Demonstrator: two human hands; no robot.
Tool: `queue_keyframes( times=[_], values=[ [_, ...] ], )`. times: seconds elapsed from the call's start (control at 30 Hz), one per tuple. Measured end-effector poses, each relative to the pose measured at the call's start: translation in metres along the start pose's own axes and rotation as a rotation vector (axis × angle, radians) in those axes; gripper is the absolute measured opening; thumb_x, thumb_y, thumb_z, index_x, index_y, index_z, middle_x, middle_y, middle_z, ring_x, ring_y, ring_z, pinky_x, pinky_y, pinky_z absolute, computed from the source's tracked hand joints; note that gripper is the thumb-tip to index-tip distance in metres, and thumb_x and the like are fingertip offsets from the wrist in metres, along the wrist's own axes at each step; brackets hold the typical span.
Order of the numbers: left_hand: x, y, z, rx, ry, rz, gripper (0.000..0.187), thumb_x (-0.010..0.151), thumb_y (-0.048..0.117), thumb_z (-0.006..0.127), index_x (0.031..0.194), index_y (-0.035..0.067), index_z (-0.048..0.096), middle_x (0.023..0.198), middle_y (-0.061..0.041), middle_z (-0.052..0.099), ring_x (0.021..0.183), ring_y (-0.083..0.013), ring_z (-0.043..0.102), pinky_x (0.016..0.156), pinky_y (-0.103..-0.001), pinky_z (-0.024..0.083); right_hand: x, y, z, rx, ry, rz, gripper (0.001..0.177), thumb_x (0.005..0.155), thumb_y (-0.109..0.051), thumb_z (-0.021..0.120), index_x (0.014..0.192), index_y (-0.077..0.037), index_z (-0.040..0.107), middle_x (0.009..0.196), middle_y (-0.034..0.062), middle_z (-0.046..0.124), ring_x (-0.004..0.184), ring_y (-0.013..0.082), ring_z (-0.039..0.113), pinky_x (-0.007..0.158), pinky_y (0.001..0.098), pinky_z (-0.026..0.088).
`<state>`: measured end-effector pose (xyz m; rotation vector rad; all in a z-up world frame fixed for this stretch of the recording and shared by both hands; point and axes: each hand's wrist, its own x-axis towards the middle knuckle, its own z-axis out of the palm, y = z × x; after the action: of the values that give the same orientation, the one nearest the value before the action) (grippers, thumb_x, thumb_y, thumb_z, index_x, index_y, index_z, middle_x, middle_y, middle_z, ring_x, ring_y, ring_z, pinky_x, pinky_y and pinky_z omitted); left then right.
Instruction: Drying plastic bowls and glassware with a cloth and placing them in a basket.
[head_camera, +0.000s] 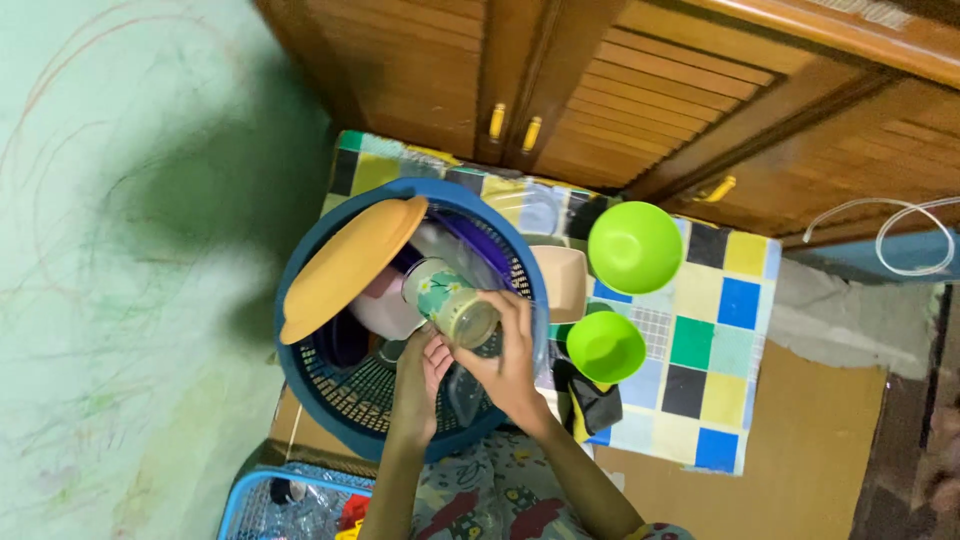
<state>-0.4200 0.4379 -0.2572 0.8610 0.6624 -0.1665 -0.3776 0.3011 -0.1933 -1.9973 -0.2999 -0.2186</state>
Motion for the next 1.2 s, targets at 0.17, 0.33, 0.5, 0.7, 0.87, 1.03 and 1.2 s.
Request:
queue_keyframes(
  times=[0.17,0.33,0.5,0.7,0.87,1.03,1.2],
  values=[
    [-0.028,-0.019,0.064,0.039,-0.12,0.023,0.043,0.103,0.036,0.053,0.131,0.003,0.055,0.127,-0.008,0.062,0.118,-0.0183,0.06,0.107,-0.037,0.044,-0.022,0.014,-0.055,0.152,0.199,0.112,0.074,0.071,-0.007,0.089,0.135,-0.004,0.052,0.132,0.0141,0.048,0.123,0.0273,0.056,0.1,0.0388,0.053],
    [-0.06,-0.038,0.139,0.097,-0.241,-0.031,0.049,0.098,0.036,0.049,0.136,0.005,0.052,0.136,-0.008,0.062,0.126,-0.0199,0.06,0.11,-0.038,0.042,-0.046,0.027,-0.118,0.269,0.396,0.054,0.081,0.073,-0.004,0.09,0.141,-0.003,0.047,0.135,0.0106,0.043,0.128,0.0226,0.05,0.111,0.0368,0.045],
    [-0.076,-0.081,0.184,0.087,-0.416,0.004,0.052,0.1,0.04,0.046,0.136,0.002,0.052,0.135,-0.014,0.063,0.127,-0.0252,0.059,0.112,-0.041,0.041,-0.086,0.045,-0.176,0.304,0.533,0.113,0.08,0.075,-0.003,0.086,0.144,-0.003,0.045,0.136,0.0093,0.044,0.131,0.0221,0.049,0.116,0.0371,0.041],
    [-0.084,-0.161,0.196,0.171,-0.424,-0.008,0.05,0.102,0.04,0.047,0.13,-0.001,0.053,0.129,-0.017,0.066,0.126,-0.0283,0.062,0.113,-0.042,0.042,-0.137,0.087,-0.235,0.595,0.672,0.253,0.075,0.078,-0.005,0.077,0.146,-0.002,0.044,0.138,0.0114,0.051,0.13,0.0224,0.052,0.113,0.0374,0.041],
    [-0.074,-0.239,0.195,0.249,-0.407,-0.014,0.043,0.099,0.031,0.054,0.125,-0.002,0.057,0.123,-0.017,0.068,0.121,-0.027,0.067,0.111,-0.041,0.045,-0.182,0.133,-0.26,0.768,0.739,0.251,0.072,0.08,-0.003,0.071,0.146,-0.001,0.041,0.136,0.0114,0.053,0.127,0.0225,0.054,0.109,0.0389,0.044],
    [-0.047,-0.31,0.192,0.235,-0.418,0.033,0.035,0.099,0.022,0.059,0.121,-0.004,0.06,0.116,-0.016,0.067,0.115,-0.0258,0.068,0.107,-0.039,0.048,-0.225,0.192,-0.268,0.9,0.757,0.298,0.068,0.085,-0.009,0.067,0.146,-0.002,0.04,0.135,0.0127,0.056,0.121,0.0247,0.057,0.1,0.0425,0.049],
    [-0.028,-0.355,0.177,0.319,-0.524,0.167,0.027,0.097,0.012,0.063,0.118,-0.004,0.064,0.115,-0.012,0.07,0.112,-0.0214,0.068,0.103,-0.033,0.049,-0.266,0.269,-0.259,1.066,0.769,0.362,0.066,0.087,-0.018,0.063,0.147,-0.005,0.038,0.137,0.0133,0.056,0.12,0.0251,0.061,0.096,0.0429,0.054]
  ],
)
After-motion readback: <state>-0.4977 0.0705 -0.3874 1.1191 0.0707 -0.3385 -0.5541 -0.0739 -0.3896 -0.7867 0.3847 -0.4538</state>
